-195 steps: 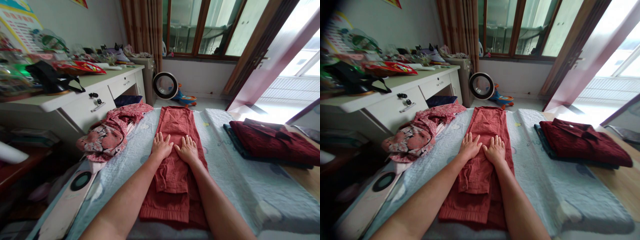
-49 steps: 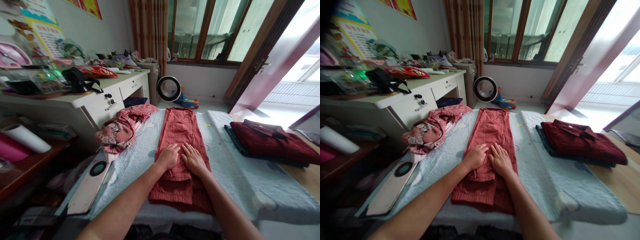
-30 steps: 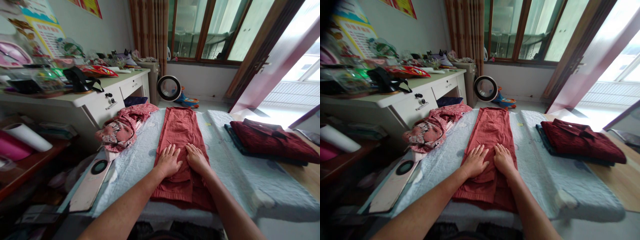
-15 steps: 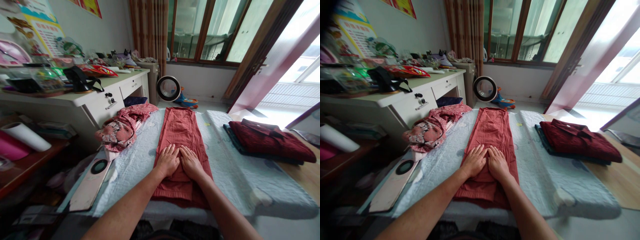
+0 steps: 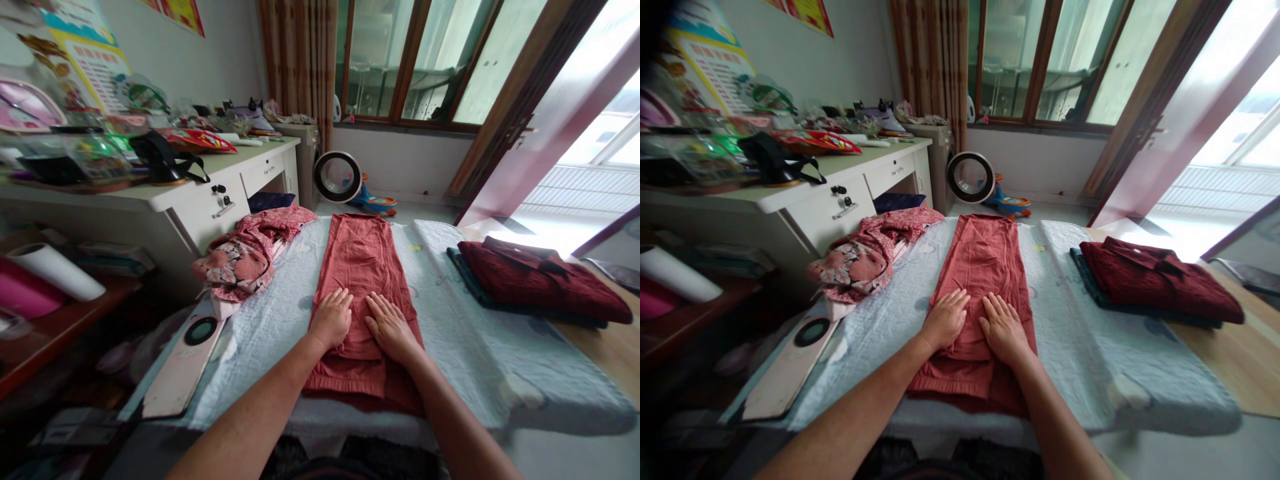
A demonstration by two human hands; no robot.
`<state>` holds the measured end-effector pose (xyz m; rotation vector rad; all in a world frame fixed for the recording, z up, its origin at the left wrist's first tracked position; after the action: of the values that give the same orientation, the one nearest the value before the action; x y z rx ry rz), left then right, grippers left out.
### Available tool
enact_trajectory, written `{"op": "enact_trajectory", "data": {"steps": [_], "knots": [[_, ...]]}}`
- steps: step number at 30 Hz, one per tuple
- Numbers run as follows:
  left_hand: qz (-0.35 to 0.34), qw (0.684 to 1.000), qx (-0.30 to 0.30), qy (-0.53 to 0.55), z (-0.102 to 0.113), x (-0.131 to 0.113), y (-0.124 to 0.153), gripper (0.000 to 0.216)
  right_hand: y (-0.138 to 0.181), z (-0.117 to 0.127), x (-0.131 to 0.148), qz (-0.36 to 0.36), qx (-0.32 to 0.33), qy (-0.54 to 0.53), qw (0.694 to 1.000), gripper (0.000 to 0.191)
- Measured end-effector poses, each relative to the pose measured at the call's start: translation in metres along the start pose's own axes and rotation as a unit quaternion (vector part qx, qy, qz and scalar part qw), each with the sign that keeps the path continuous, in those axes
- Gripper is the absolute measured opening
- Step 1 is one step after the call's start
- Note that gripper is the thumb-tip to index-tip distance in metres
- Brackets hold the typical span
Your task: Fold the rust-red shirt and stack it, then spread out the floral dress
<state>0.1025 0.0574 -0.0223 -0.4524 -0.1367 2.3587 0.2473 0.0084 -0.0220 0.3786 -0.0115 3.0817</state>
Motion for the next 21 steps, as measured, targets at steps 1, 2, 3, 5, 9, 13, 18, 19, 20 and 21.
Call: {"op": "enact_trajectory", "data": {"steps": [1,2,3,5,9,13,18,19,20,21], "knots": [[-0.003,1.0,0.006,-0.008,0.0,-0.001,0.0,0.046,0.001,0.001,-0.001,0.002,-0.003,-0.002,1.0,0.053],[-0.005,1.0,0.011,-0.017,-0.001,-0.001,0.0,0.047,0.001,0.001,-0.002,0.003,-0.005,-0.003,1.0,0.053],[-0.006,1.0,0.015,-0.025,-0.001,-0.002,0.001,0.048,0.002,0.002,-0.003,0.004,-0.008,-0.004,1.0,0.052],[-0.003,0.999,0.021,-0.038,-0.001,-0.003,0.001,0.051,0.002,0.003,-0.004,0.008,-0.015,-0.008,1.0,0.052],[0.006,0.998,0.03,-0.049,-0.001,-0.005,0.002,0.053,-0.003,0.009,0.003,0.024,-0.063,-0.052,0.996,0.048],[0.01,0.998,0.033,-0.049,-0.002,-0.004,0.002,0.054,-0.007,0.015,0.025,0.073,-0.142,-0.177,0.971,0.051],[-0.001,0.998,0.016,-0.053,-0.005,-0.002,0.003,0.053,-0.007,0.002,0.041,0.109,-0.152,-0.237,0.953,0.052],[0.0,0.999,0.014,-0.052,-0.005,-0.002,0.003,0.052,-0.007,-0.002,0.041,0.107,-0.145,-0.226,0.957,0.052],[0.001,0.999,0.015,-0.051,-0.006,-0.001,0.003,0.051,-0.006,-0.004,0.041,0.105,-0.135,-0.211,0.962,0.052],[0.002,0.999,0.016,-0.048,-0.005,-0.001,0.003,0.05,-0.005,-0.006,0.04,0.102,-0.123,-0.191,0.968,0.053]]}}
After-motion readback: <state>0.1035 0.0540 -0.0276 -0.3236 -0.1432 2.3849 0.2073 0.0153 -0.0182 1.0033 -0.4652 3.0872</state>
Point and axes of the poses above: each hand's wrist, its own y-axis away from the middle knuckle, its own z-axis out of the back of the hand, x = y × z, the point moved 5 cm from there along -y, towards the middle knuckle, and after that the axes turned 5 degrees about -z, right-handed, at the moved point
